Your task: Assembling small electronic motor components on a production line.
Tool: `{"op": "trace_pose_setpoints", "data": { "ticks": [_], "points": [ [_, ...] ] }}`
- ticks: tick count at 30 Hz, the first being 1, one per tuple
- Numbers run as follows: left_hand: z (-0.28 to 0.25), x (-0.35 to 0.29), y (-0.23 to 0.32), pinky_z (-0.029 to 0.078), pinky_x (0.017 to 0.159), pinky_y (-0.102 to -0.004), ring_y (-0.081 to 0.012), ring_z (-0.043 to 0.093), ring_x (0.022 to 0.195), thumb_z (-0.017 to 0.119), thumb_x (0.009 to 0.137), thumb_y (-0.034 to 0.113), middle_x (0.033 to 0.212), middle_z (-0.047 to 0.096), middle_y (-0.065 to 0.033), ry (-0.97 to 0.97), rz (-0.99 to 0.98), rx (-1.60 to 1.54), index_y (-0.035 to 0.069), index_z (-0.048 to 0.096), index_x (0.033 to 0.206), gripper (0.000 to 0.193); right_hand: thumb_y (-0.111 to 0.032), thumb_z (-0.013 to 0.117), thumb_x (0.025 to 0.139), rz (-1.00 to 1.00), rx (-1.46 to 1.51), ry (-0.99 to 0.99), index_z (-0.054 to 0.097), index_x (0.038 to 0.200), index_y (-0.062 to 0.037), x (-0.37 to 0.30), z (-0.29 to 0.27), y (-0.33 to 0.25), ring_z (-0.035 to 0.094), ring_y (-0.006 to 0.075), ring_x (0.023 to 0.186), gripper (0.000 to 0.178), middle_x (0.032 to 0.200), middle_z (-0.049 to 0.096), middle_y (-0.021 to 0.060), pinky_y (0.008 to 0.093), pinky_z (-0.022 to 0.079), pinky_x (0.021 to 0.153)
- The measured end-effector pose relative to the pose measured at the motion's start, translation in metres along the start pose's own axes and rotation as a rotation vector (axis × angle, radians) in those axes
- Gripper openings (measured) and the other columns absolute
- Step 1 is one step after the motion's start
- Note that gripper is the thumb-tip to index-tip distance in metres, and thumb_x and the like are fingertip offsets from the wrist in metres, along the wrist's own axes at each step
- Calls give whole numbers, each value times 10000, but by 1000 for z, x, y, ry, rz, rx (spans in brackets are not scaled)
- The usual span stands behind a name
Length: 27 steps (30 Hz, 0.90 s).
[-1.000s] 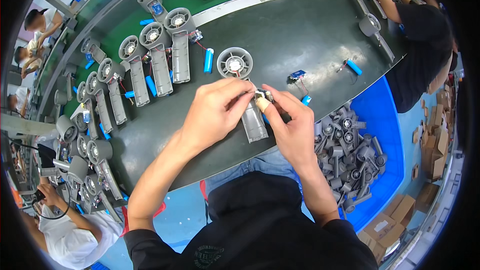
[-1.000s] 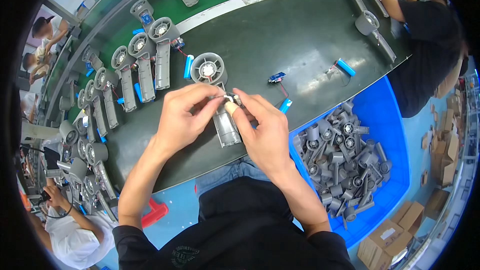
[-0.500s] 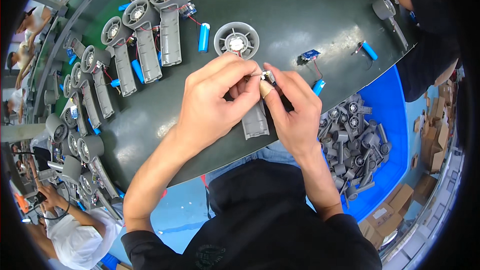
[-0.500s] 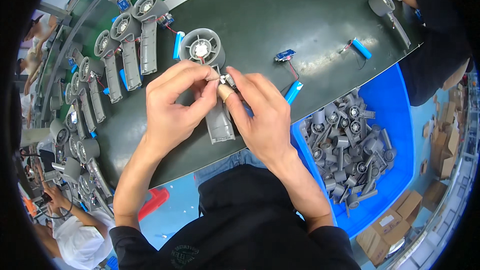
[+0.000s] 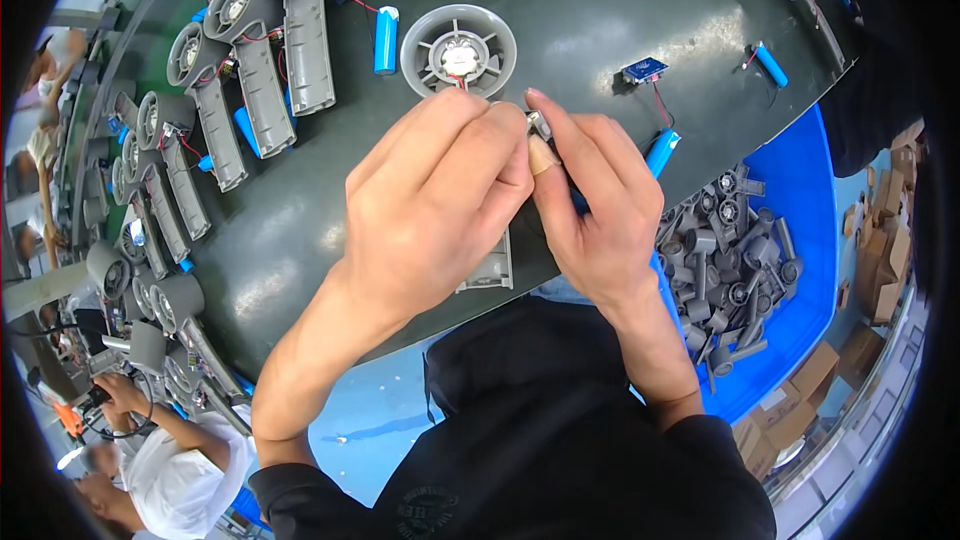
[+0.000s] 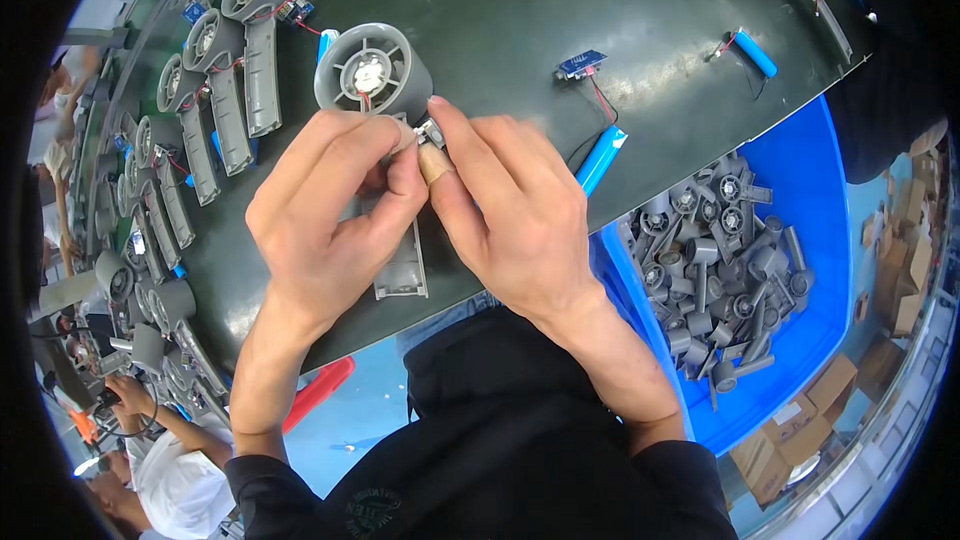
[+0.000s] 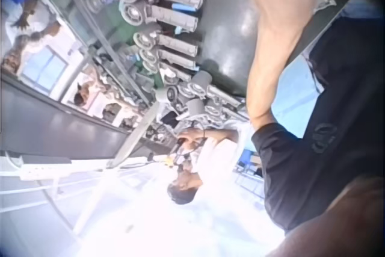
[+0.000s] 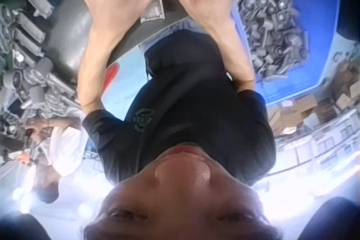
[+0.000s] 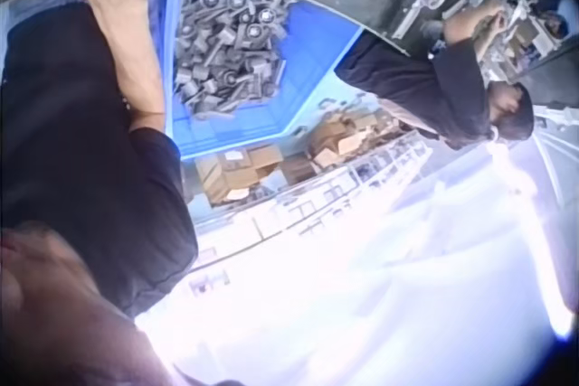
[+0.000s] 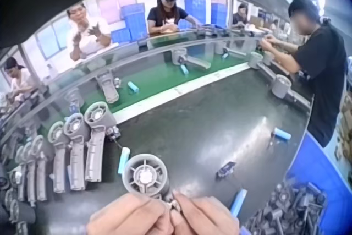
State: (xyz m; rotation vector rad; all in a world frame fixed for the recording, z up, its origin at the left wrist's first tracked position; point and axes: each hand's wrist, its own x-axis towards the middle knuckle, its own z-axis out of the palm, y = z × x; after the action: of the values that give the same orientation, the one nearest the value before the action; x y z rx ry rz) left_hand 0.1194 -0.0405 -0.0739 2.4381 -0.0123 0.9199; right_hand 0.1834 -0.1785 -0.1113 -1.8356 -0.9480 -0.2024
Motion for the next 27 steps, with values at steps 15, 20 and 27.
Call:
{"op": "trace_pose_setpoints", "data": {
  "ticks": [15,20,27],
  "points": [
    [-7,1,3,491,585,-232,-116,605,667,710,791,-89,848,636,-62,-187,-87,14,-33,648,969,197,38,695,811,3,-6,40,688,1139,49,-1,2,0,621,255,734,328,869,651,138,336,497,657],
    [-4,-2,-2,524,645,-341,-256,602,734,739,691,-83,893,571,-99,-154,65,62,-11,635,993,328,40,686,805,-29,-2,39,683,1107,64,1,1,1,600,270,707,303,851,640,137,348,482,639],
    [-5,0,-1,526,631,-339,-259,602,709,741,685,-89,862,572,-96,-166,39,73,-6,646,980,321,52,687,792,-39,-10,17,683,1102,60,2,1,2,597,268,705,311,856,645,133,351,478,635]
  ]
}}
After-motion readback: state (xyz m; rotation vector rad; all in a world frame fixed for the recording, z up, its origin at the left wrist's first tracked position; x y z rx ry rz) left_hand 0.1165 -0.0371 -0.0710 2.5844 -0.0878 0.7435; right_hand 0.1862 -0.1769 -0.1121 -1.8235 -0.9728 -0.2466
